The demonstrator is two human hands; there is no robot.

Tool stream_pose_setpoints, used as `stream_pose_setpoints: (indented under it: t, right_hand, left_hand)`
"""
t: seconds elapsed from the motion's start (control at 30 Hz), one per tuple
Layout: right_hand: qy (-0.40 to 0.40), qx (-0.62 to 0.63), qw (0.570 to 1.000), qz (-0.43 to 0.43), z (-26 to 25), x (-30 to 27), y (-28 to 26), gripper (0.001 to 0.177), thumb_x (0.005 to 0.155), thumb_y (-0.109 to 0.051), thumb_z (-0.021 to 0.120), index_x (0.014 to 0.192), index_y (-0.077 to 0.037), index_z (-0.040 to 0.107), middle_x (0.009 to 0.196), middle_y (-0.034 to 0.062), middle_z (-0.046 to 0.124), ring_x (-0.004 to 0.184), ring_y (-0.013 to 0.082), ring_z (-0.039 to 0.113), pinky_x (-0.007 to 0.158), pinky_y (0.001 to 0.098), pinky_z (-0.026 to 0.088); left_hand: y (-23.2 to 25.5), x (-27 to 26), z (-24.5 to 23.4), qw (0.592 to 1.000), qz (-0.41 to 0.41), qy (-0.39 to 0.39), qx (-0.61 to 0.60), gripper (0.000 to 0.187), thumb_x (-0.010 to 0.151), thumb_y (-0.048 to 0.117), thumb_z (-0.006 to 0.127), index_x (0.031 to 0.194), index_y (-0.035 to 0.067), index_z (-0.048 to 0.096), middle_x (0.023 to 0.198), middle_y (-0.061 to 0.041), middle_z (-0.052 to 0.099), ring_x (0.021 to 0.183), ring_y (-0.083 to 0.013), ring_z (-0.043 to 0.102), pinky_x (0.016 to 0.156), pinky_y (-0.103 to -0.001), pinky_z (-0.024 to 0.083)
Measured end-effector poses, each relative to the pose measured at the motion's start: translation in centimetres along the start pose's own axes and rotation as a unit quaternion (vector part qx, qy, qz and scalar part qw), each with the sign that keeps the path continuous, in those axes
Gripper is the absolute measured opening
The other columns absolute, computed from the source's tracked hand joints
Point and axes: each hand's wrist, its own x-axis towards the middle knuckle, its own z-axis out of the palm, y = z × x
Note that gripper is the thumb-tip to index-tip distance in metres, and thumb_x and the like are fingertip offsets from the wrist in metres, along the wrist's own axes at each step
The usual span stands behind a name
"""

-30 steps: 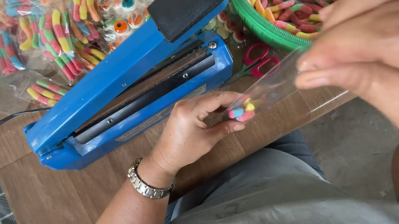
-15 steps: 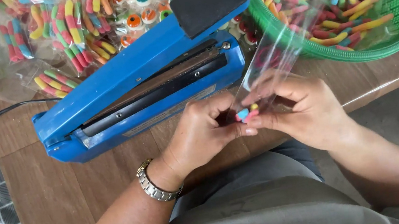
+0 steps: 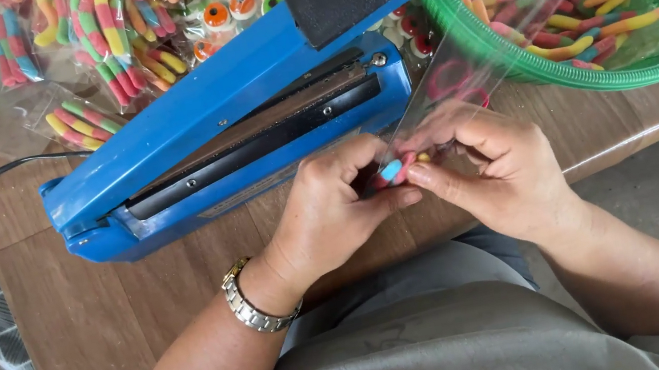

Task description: Packing gummy worm candies into small plastic bags and sealing them with a manual heat sealer.

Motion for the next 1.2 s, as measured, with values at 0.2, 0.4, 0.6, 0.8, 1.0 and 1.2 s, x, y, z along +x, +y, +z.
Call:
stream_pose_setpoints:
  t: [0.2,0.4,0.6,0.8,1.0,1.2]
  right_hand:
    - [0.011,-0.037,0.997,0.067,-0.6,-0.3,0.2,0.017,0.094,-0.007,0.074,0.11,-0.001,0.071,0.106,0.0086,0.074,0.093,0.0107,0.071,0.071,0.0162,0.052]
    - [0.018,0.051,0.998,0.036,-0.5,0.2,1.0,0.013,0.088,-0.002,0.079,0.097,-0.001,0.07,0.097,0.0113,0.072,0.093,0.0178,0.069,0.082,0.0244,0.058]
    - [0.028,0.087,0.995,0.026,-0.6,-0.4,2.3,0.015,0.087,-0.002,0.079,0.101,-0.003,0.075,0.093,0.0098,0.077,0.099,0.0215,0.07,0.083,0.0247,0.058]
    - [0.079,0.134,0.987,0.026,0.3,-0.9,4.0,0.009,0.087,0.004,0.078,0.09,0.011,0.072,0.087,0.0228,0.074,0.085,0.0234,0.073,0.077,0.0306,0.059]
    - [0.176,0.175,0.954,0.17,1.3,-1.5,3.6,0.019,0.084,0.008,0.079,0.097,-0.002,0.069,0.085,0.0057,0.07,0.076,0.0114,0.068,0.076,0.0197,0.061]
    - [0.087,-0.219,0.972,0.027,2.4,1.0,0.6,0.025,0.105,-0.028,0.062,0.102,-0.01,0.079,0.131,0.0118,0.056,0.129,0.0239,0.055,0.103,0.0391,0.051]
  left_hand:
    - [0.4,0.2,-0.4,1.0,0.01,0.0,-0.005,0.029,0.084,0.033,0.082,0.097,0.013,0.067,0.079,0.004,0.06,0.068,-0.0098,0.05,0.063,-0.026,0.043]
    - [0.6,0.2,-0.1,1.0,-0.01,-0.027,-0.012,0.01,0.092,0.014,0.079,0.099,0.013,0.072,0.084,0.004,0.073,0.075,-0.0042,0.063,0.07,-0.023,0.053]
    - [0.9,0.2,0.1,0.999,0.034,0.03,-0.009,0.012,0.092,0.012,0.079,0.095,0.012,0.067,0.084,0.001,0.068,0.073,-0.0099,0.062,0.067,-0.025,0.05]
    - [0.6,-0.1,0.5,0.998,0.025,0.066,0.004,0.015,0.086,0.013,0.081,0.093,0.004,0.07,0.077,-0.016,0.073,0.072,-0.0281,0.076,0.062,-0.036,0.062]
    - [1.2,-2.6,2.6,0.979,-0.177,-0.08,-0.066,0.007,0.089,0.015,0.069,0.084,0.014,0.064,0.071,0.001,0.079,0.067,-0.0088,0.078,0.069,-0.024,0.057]
    - [1.2,-5.5,1.0,0.921,-0.258,0.04,-0.287,0.015,0.094,0.006,0.07,0.101,-0.006,0.064,0.086,-0.025,0.076,0.074,-0.0289,0.08,0.06,-0.027,0.066]
